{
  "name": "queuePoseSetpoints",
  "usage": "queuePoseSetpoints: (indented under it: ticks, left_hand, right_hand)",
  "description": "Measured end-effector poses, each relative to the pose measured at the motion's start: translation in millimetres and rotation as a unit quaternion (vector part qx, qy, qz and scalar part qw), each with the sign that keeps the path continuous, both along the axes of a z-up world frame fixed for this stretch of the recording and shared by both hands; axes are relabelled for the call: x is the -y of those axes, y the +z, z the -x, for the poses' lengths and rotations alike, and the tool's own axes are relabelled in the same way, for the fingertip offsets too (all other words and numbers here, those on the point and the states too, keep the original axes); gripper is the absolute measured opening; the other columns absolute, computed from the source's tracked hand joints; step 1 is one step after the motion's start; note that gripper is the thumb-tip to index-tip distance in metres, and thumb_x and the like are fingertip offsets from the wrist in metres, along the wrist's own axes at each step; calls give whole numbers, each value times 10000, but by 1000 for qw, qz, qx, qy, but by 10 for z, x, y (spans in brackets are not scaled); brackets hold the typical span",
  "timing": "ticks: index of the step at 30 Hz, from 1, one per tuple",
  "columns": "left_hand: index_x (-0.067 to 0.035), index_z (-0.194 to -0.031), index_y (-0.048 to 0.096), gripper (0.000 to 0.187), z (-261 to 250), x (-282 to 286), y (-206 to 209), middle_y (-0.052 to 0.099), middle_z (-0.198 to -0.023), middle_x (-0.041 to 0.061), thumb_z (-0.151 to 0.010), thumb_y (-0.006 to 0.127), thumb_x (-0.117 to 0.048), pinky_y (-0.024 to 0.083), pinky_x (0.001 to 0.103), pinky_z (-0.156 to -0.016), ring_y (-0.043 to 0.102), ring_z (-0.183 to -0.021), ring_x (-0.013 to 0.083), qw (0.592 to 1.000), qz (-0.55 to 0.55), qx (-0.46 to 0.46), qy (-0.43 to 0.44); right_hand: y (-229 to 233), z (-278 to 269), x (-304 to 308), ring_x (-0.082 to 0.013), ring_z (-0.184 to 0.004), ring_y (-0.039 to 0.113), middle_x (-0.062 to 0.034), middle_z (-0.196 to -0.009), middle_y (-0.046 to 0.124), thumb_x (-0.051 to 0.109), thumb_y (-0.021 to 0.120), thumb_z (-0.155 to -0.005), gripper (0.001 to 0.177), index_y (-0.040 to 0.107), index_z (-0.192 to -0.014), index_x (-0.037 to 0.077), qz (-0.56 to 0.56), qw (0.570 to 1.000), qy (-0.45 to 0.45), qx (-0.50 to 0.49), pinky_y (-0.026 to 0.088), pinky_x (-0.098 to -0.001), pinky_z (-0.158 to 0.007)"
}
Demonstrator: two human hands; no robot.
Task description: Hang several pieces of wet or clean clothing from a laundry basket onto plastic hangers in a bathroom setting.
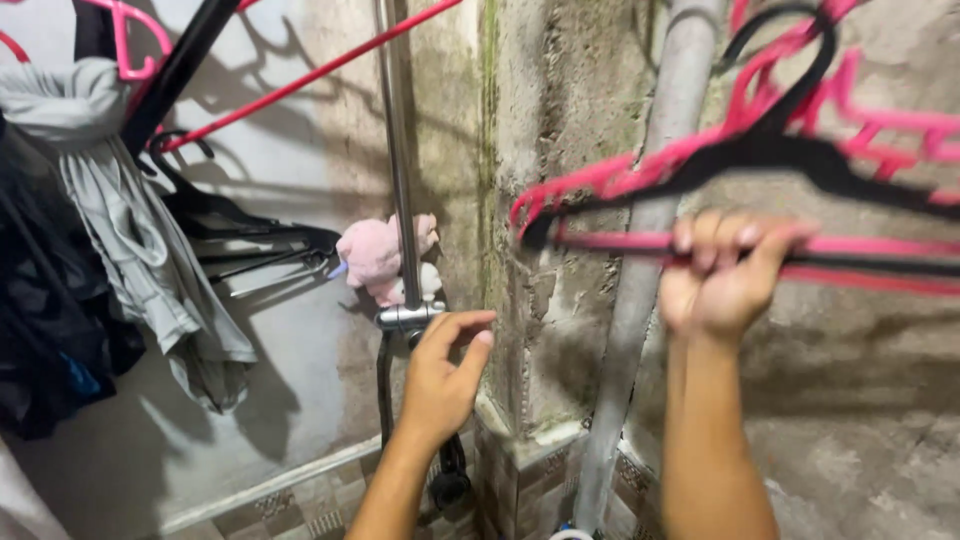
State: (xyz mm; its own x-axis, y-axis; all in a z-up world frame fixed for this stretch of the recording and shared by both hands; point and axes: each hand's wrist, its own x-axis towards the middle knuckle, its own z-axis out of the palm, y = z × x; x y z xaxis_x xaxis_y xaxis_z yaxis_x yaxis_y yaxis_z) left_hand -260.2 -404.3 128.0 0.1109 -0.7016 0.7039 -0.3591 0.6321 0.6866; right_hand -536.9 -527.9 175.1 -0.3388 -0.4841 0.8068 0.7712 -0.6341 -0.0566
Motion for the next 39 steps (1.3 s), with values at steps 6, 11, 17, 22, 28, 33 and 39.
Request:
queuePoseSetpoints:
  ticks: [6,11,17,22,28,33,39]
  left_hand:
    - [-23,-1406,546,575,-317,-781,-260,522,-1376,191,-879,727,-167,426,452,-1122,531,-1295,351,959,154,51,232]
    - [-9,-1395,525,736,-768,-1415,-452,589,-1268,207,-766,814,-258,444,447,-1019,564,-1179,366,957,-14,133,258]
    - [-81,-1220,624,514,-1167,-2268,-790,744,-1006,180,-803,798,-325,557,419,-806,731,-955,338,912,-260,38,316]
    - [-87,-1094,645,415,-1205,-2900,-1125,736,-913,183,-783,799,-314,552,446,-731,716,-872,371,846,-275,17,457]
    - [-77,-1027,631,370,-1095,-3527,-1565,721,-822,186,-779,784,-304,541,481,-694,708,-812,396,750,-300,-32,589]
    - [-102,-1066,621,334,-755,-3926,-1511,714,-838,204,-847,725,-332,518,536,-713,681,-829,433,644,-393,-64,653]
    - [-61,-1037,564,333,-311,-4217,-1060,708,-861,188,-873,718,-307,501,560,-680,672,-811,444,586,-356,-16,728]
  right_hand:
    - [-932,-1013,-629,-147,-568,338,14,-618,344,498,453,-1100,427,510,-846,159,-104,978,152,-97,368,-359,-611]
    - [-1633,-2029,-1153,-124,-567,311,19,-644,325,467,418,-1114,443,515,-864,114,-104,901,393,-148,356,-327,-606]
    - [-2180,-2950,-1691,-111,-572,316,31,-640,323,451,406,-1124,442,506,-865,108,-141,782,582,-174,355,-308,-627]
    - [-2585,-3509,-2134,-112,-577,329,37,-641,328,458,438,-1112,436,516,-865,107,-169,688,670,-223,358,-306,-638]
    - [-3125,-4009,-2674,-165,-678,442,7,-675,427,449,473,-1104,416,576,-913,94,-162,558,756,-300,438,-372,-765]
    - [-3416,-4185,-3002,-283,-1059,606,-116,-1066,646,591,640,-909,684,611,-1239,-8,-88,379,811,-436,460,-468,-987]
    - [-3192,-4312,-3195,-228,-1159,634,-108,-1253,673,329,804,-760,692,631,-1349,10,369,333,644,-582,484,-378,-1009]
